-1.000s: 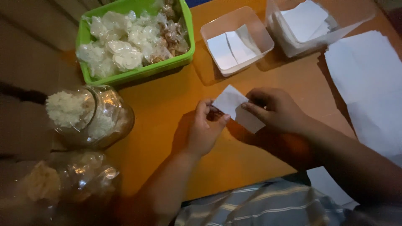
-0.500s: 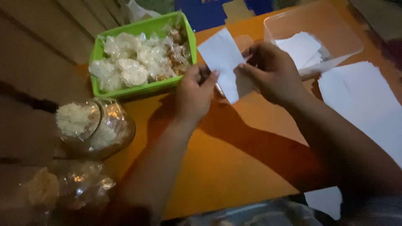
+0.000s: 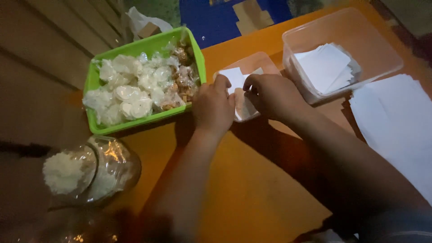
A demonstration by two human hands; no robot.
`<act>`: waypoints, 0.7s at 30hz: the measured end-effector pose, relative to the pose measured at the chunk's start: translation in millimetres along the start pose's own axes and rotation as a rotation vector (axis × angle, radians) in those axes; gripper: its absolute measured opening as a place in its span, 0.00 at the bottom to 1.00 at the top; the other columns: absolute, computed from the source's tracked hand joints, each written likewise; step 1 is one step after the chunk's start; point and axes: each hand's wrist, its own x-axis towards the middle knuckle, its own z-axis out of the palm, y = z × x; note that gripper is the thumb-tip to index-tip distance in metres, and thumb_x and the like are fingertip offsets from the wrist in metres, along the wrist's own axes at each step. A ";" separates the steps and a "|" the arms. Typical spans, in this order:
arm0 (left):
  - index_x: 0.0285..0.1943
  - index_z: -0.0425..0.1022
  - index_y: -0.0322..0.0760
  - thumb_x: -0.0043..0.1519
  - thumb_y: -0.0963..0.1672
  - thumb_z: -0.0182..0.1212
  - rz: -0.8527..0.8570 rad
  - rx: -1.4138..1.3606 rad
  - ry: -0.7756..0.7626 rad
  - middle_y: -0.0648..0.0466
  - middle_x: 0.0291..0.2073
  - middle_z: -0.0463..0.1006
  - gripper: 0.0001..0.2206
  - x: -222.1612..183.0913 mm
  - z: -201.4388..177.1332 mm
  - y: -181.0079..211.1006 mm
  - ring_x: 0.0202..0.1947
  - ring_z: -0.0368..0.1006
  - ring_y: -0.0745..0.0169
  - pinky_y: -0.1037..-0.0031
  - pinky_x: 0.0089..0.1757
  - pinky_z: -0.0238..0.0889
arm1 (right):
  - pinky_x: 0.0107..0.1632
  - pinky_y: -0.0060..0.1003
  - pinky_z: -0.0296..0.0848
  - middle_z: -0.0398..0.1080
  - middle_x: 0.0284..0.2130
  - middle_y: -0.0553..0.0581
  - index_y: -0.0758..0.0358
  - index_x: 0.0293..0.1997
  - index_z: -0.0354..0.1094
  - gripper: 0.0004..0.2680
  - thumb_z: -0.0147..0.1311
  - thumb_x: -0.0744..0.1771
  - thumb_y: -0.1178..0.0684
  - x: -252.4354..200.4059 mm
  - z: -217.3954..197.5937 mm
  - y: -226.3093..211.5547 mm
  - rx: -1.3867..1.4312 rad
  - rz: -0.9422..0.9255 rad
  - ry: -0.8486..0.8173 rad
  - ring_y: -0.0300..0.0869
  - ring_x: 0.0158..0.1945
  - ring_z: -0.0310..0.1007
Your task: Folding rectangular white tissues into smaller squares and placing them into plastic storage bins.
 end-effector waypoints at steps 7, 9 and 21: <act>0.36 0.71 0.44 0.50 0.46 0.74 0.180 0.189 0.078 0.53 0.26 0.73 0.13 0.0 16.5 -14.1 0.37 0.72 0.47 0.54 0.39 0.65 | 0.41 0.49 0.78 0.79 0.33 0.60 0.56 0.49 0.75 0.07 0.52 0.68 0.56 2.1 -3.2 1.0 0.008 -0.054 -0.080 0.58 0.40 0.81; 0.35 0.73 0.42 0.52 0.43 0.70 0.248 0.198 0.157 0.52 0.30 0.73 0.09 1.7 11.2 -11.6 0.40 0.72 0.48 0.58 0.39 0.66 | 0.38 0.51 0.78 0.79 0.32 0.62 0.56 0.50 0.75 0.08 0.51 0.69 0.56 3.8 -1.8 1.9 -0.009 -0.086 -0.084 0.61 0.40 0.80; 0.30 0.75 0.40 0.52 0.42 0.64 0.416 0.138 0.243 0.51 0.30 0.71 0.03 9.4 15.0 -34.8 0.37 0.69 0.49 0.62 0.33 0.65 | 0.43 0.50 0.78 0.80 0.36 0.60 0.55 0.48 0.78 0.08 0.51 0.68 0.54 7.7 8.8 8.2 0.006 -0.127 -0.155 0.58 0.44 0.81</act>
